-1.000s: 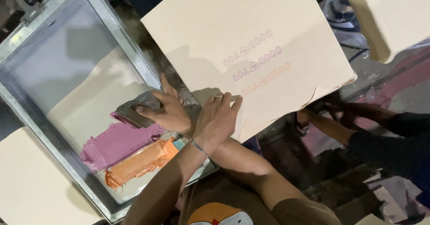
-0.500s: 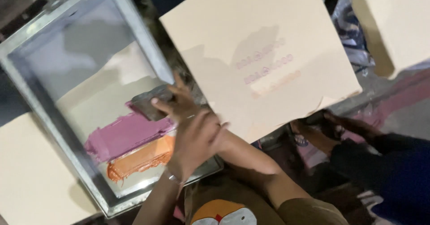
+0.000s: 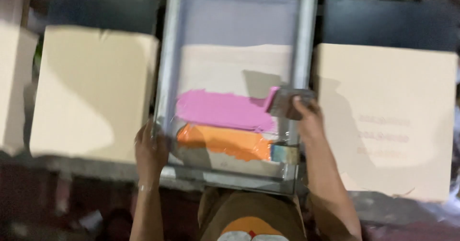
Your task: Screen printing designs onto pink fabric using a manual screen and squeegee with two colors of ink.
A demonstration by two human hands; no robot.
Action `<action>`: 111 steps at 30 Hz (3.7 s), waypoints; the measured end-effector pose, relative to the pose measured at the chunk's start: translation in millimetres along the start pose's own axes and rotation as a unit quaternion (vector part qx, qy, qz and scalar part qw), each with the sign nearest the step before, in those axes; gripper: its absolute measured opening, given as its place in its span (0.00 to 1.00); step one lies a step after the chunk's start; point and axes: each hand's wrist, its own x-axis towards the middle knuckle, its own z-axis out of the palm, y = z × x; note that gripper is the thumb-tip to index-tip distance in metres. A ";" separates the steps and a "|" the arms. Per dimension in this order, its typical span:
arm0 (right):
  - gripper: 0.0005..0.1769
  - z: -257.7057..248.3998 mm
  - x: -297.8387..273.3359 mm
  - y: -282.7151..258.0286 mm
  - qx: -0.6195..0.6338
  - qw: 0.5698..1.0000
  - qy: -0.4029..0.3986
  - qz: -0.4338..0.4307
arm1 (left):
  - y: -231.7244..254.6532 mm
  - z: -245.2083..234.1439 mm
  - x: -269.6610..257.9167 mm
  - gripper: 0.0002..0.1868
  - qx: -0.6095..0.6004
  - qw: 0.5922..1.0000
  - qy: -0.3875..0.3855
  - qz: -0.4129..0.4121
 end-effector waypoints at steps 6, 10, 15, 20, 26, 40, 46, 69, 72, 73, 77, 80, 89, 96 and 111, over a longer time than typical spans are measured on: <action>0.31 33.6 -45.6 -35.8 -0.211 0.931 -0.144 -0.260 | 16.7 -19.0 18.1 0.28 -0.007 0.986 -0.066 -0.151; 0.22 97.5 -30.2 -42.9 -0.448 0.810 -0.236 -0.296 | -46.5 30.0 17.7 0.32 -0.034 0.957 -0.099 -0.269; 0.23 202.4 -34.3 -17.7 -0.568 0.356 -0.515 -0.534 | -69.2 37.6 33.4 0.33 -0.136 0.938 -0.109 -0.300; 0.18 207.5 -6.9 17.0 -0.512 0.262 -0.542 -0.614 | -56.3 19.7 35.3 0.30 -0.151 0.933 -0.115 -0.305; 0.19 232.5 -32.0 11.5 -0.525 0.235 -0.544 -0.611 | -65.3 25.9 35.5 0.28 -0.147 0.932 -0.128 -0.306; 0.11 247.2 -30.3 21.1 -0.511 0.183 -0.570 -0.616 | -61.3 21.2 36.6 0.25 -0.156 0.928 -0.138 -0.308; 0.12 211.1 -31.1 2.4 -0.540 0.181 -0.569 -0.593 | -66.7 30.4 36.6 0.24 -0.155 0.936 -0.112 -0.295; 0.27 55.1 6.8 -68.6 -0.576 0.166 -0.585 -0.546 | -75.4 45.1 33.9 0.29 -0.133 0.944 -0.130 -0.272; 0.35 68.1 14.3 -68.9 -0.601 0.203 -0.584 -0.507 | -67.5 37.7 37.5 0.30 -0.132 0.934 -0.135 -0.303; 0.35 84.9 10.5 -61.3 -0.596 0.201 -0.586 -0.511 | -66.0 35.3 35.5 0.30 -0.129 0.935 -0.129 -0.305; 0.18 163.3 -17.9 -26.3 -0.536 0.246 -0.541 -0.599 | -70.1 35.1 31.5 0.27 -0.180 0.937 -0.077 -0.290; 0.16 213.6 -19.3 8.1 -0.495 0.238 -0.559 -0.621 | -64.0 28.8 34.0 0.25 -0.176 0.931 -0.082 -0.308; 0.12 198.0 -0.4 20.4 -0.532 0.184 -0.570 -0.598 | -66.7 31.6 34.6 0.27 -0.201 0.931 -0.090 -0.292; 0.18 124.5 -6.2 -23.8 -0.602 0.193 -0.550 -0.545 | -67.8 37.2 31.5 0.23 -0.199 0.932 -0.090 -0.288; 0.22 119.9 -12.4 -51.9 -0.626 0.253 -0.525 -0.518 | -57.6 25.0 31.9 0.29 -0.205 0.928 -0.086 -0.300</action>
